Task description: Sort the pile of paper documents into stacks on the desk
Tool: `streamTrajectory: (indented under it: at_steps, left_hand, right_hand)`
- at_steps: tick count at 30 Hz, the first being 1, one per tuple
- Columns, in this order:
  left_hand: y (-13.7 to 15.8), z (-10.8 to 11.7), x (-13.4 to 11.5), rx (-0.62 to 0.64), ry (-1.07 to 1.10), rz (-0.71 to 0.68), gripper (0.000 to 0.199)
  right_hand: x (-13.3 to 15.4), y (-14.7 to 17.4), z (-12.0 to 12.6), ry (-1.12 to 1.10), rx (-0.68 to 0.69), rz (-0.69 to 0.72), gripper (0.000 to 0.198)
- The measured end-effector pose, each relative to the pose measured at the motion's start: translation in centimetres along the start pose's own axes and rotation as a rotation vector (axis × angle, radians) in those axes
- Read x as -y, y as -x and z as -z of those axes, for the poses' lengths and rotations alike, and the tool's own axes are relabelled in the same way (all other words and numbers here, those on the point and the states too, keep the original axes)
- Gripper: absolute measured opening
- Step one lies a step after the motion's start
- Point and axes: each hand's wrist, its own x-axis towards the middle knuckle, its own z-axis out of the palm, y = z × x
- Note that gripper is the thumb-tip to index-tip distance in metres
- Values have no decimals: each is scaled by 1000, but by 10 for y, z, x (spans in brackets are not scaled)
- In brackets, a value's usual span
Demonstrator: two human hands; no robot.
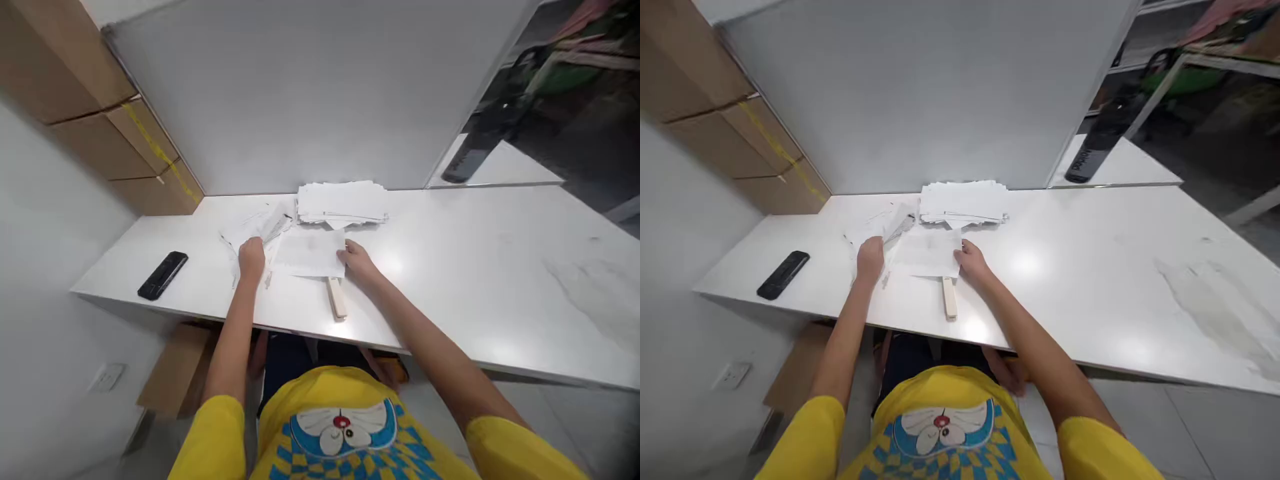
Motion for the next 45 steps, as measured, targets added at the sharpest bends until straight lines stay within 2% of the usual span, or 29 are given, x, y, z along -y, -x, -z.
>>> streamTrajectory:
  at_steps: [3, 8, 10, 16, 19, 21, 23, 24, 26, 29, 33, 37, 40, 43, 45]
  left_hand:
    - [8, 0, -11, 97, 54, -132, 28]
    - [11, 2, -32, 236, 234, -377, 26]
    - [11, 4, -40, 243, 280, -406, 25]
    - [12, 10, -59, 304, 432, -487, 22]
    - [10, 9, -60, 178, 503, -353, 22]
    - [7, 5, -56, 32, 535, -147, 27]
    - [5, -1, -49, -65, 598, 67, 42]
    - [5, -3, -46, -72, 661, 151, 52]
    - [4, -8, -41, 2, 820, 240, 64]
    - [4, -11, -38, 159, 961, 261, 57]
    - [5, -13, -39, 181, 1031, 343, 44]
    - [3, -15, -40, 224, 1093, 452, 43]
    - [1, -10, -43, 236, 1117, 456, 45]
    - [-1, 0, -45, 227, 1154, 428, 32]
    - [-2, 5, -45, 201, 1198, 412, 20]
  right_hand:
    - [-3, -5, 3, 18, 8, 10, 33]
    - [-3, -12, 12, 93, -2, 62, 27]
    - [0, -12, 15, 138, -13, 59, 28]
    - [4, -8, 16, 233, 74, 65, 41]
    - [3, -9, 20, 299, 52, 136, 44]
    - [6, -11, 24, 314, 12, 251, 43]
    - [12, -11, 27, 336, -34, 402, 41]
    - [16, -11, 27, 352, -45, 465, 41]
    - [23, -9, 26, 381, -37, 535, 42]
    - [28, -6, 20, 392, 21, 530, 51]
    - [22, -8, 20, 374, 67, 510, 61]
    - [9, -14, 27, 444, 55, 450, 56]
    - [7, -18, 29, 530, 18, 393, 53]
    - [15, -12, 29, 578, -56, 400, 42]
    - [24, 3, 32, 541, -79, 413, 34]
